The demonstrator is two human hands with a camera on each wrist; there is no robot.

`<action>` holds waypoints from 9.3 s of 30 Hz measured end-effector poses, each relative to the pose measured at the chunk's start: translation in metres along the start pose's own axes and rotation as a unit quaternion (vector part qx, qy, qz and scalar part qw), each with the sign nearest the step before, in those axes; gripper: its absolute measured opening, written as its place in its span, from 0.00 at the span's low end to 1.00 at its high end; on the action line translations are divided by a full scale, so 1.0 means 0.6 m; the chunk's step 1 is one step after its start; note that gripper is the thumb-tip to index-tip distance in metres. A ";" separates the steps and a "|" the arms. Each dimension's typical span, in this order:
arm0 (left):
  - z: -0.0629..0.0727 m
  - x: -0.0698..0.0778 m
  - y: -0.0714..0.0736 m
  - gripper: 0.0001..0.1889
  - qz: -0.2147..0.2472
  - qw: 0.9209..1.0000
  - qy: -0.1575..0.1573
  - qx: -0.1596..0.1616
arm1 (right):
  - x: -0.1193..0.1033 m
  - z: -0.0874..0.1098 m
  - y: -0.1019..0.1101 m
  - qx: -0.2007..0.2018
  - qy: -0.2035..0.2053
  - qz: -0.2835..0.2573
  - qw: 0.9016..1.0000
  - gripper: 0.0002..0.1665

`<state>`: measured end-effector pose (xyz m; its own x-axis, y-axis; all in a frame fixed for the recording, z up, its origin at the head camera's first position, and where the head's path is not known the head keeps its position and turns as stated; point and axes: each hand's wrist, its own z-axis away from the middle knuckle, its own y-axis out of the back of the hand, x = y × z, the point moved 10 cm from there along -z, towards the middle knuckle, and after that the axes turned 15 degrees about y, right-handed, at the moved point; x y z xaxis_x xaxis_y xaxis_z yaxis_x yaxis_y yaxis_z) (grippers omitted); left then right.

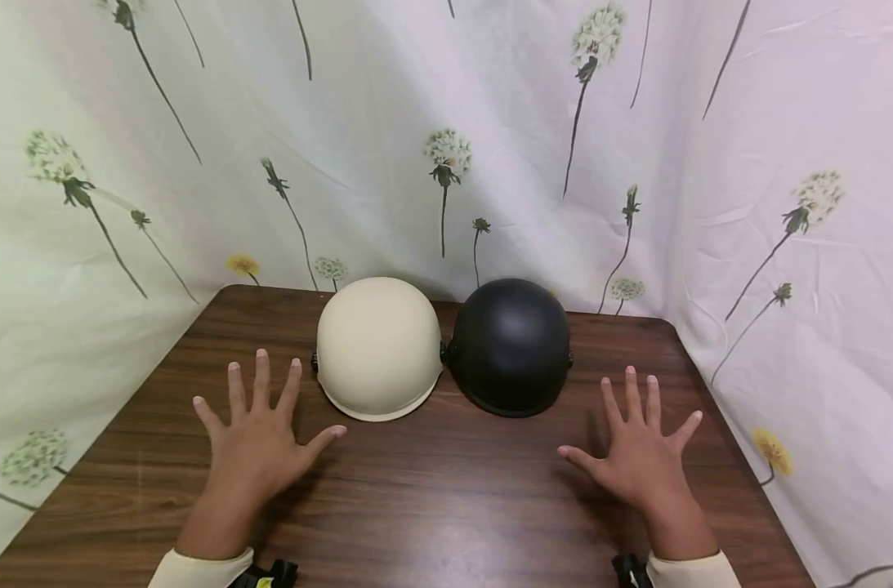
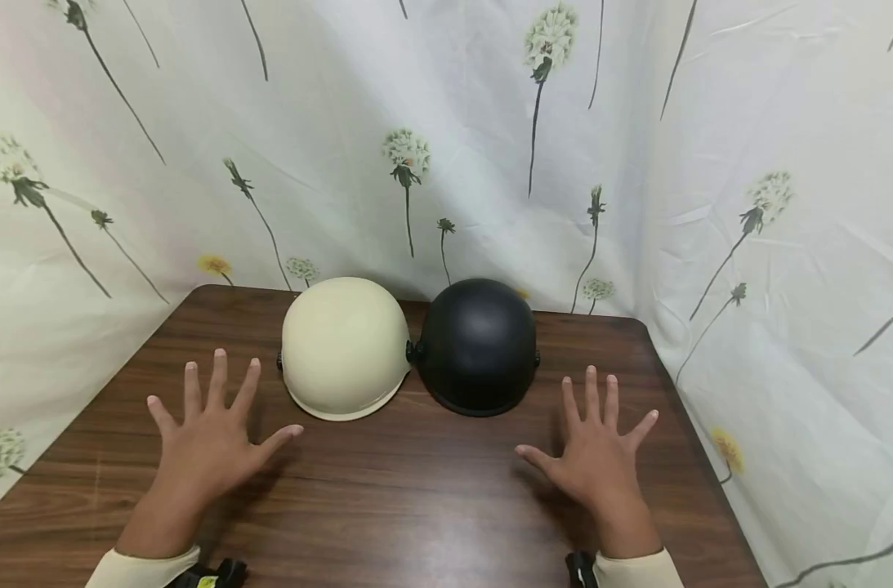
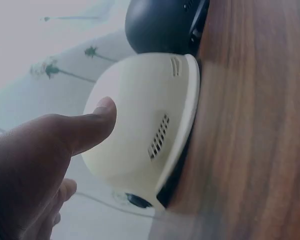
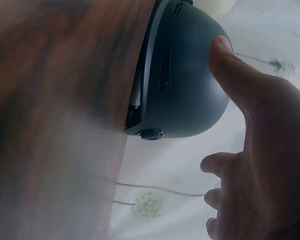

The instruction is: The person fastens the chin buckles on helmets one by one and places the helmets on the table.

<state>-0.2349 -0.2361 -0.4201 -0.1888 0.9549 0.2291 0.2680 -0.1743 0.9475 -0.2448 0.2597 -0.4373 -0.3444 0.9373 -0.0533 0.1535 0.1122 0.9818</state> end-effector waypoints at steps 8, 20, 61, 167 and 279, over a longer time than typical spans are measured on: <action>-0.010 0.026 0.024 0.62 -0.003 1.000 -0.023 0.007 | -0.021 -0.022 0.037 0.036 0.028 0.015 0.999 0.76; -0.033 0.060 0.046 0.62 -0.001 0.999 -0.036 0.012 | -0.064 -0.072 0.077 0.066 0.071 0.023 0.995 0.76; -0.083 0.128 0.024 0.61 0.035 0.999 -0.026 -0.003 | -0.247 -0.189 0.084 0.156 0.176 -0.038 0.971 0.68; -0.122 0.097 -0.048 0.53 0.193 0.980 -0.030 0.037 | -0.382 -0.285 -0.073 0.101 0.181 -0.470 0.858 0.54; -0.062 0.063 0.010 0.41 0.489 0.872 -0.027 0.026 | -0.434 -0.198 0.112 0.326 0.363 -0.265 0.832 0.40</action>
<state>-0.2756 -0.2099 -0.3975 0.1985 0.3662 0.9091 0.3178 -0.9015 0.2938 -0.2549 -0.0159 -0.3359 -0.9560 0.2789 -0.0912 0.1890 0.8231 0.5355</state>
